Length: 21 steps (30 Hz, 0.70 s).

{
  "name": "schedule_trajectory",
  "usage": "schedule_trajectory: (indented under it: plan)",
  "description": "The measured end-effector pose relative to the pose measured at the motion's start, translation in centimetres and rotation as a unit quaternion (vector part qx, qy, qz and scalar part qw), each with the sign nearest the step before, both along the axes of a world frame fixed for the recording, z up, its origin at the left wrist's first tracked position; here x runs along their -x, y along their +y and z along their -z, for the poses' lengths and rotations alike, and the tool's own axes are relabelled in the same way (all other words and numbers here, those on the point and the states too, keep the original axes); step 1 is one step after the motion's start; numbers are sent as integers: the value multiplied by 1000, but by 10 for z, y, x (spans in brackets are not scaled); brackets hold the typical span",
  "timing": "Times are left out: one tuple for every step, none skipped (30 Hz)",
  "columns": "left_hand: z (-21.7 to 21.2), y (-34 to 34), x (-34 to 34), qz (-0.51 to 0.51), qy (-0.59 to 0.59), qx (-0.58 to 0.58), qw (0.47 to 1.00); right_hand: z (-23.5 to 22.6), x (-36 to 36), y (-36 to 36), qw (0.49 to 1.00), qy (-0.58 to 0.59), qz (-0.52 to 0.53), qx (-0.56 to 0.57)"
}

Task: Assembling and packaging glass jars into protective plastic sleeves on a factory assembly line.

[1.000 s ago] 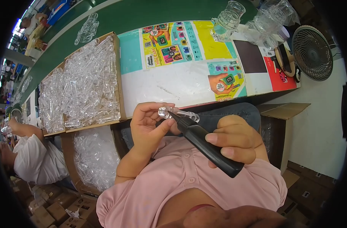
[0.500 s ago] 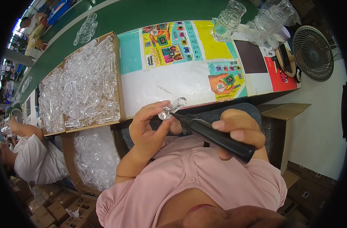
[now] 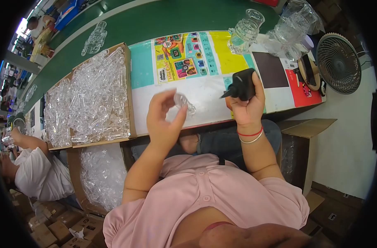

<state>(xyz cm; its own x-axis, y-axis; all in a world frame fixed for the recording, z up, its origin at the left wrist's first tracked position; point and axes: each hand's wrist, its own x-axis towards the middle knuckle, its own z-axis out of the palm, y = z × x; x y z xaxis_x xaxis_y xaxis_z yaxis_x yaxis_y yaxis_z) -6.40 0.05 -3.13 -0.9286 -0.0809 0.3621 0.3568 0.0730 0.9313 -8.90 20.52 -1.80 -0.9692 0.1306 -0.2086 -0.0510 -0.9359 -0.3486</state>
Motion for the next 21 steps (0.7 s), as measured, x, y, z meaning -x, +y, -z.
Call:
schedule_trajectory:
  plan:
    - [2, 5, 16, 15, -43, -46, 998, 10, 4, 8, 1000, 3, -1, 0]
    - [3, 11, 35, 32, -86, -93, 991, 21, 8, 15, 998, 29, -29, 52]
    - [8, 16, 55, 18, -85, -85, 993, 29, 11, 18, 991, 55, -60, 106]
    - [15, 20, 74, 3, -83, -78, 993, 35, 12, 20, 991, 57, -64, 106]
    - [20, 27, 91, 2, -80, -79, 994, 40, 13, 21, 990, 53, -54, 117]
    - [24, 34, 105, 4, -85, -56, 995, 44, 13, 23, 989, 49, -46, 128]
    - [28, 37, 118, 2, -90, -32, 995, 47, 13, 23, 990, 49, -48, 120]
    - [32, 39, 128, -2, -87, -33, 996, 51, 13, 26, 990, 51, -52, 120]
    - [35, 40, 138, -28, -72, 85, 993, 56, 13, 27, 989, 49, -50, 129]
    - [43, 38, 147, -58, -57, 202, 976, 58, 15, 28, 988, 47, -51, 138]
    - [52, 31, 154, -88, -13, 300, 950, 56, 14, 25, 987, 21, -51, 154]
    - [62, 29, 157, -91, -7, 315, 945, 62, 14, 29, 988, 22, -53, 146]
    - [63, 32, 158, -93, -2, 331, 939, 63, 13, 34, 990, 19, -46, 132]
    - [61, 36, 157, -99, 20, 318, 943, 62, 12, 38, 992, 15, -42, 119]
    - [58, 39, 152, -105, 43, 306, 945, 61, 10, 39, 992, 34, -53, 113]
    - [53, 40, 145, -129, 82, 321, 935, 60, 9, 39, 991, 54, -62, 107]
    - [47, 40, 134, -148, 122, 335, 923, 62, 9, 40, 989, 60, -72, 114]
    - [37, 35, 119, -123, 122, 340, 924, 64, 10, 40, 987, 65, -82, 121]
    - [25, 33, 102, -94, 122, 343, 927, 65, 10, 39, 985, 65, -89, 132]
    - [10, 27, 82, -56, 146, 334, 929, 67, 11, 37, 983, 67, -100, 139]
    - [-3, 20, 62, -15, 170, 323, 931, 70, 12, 37, 981, 65, -107, 150]
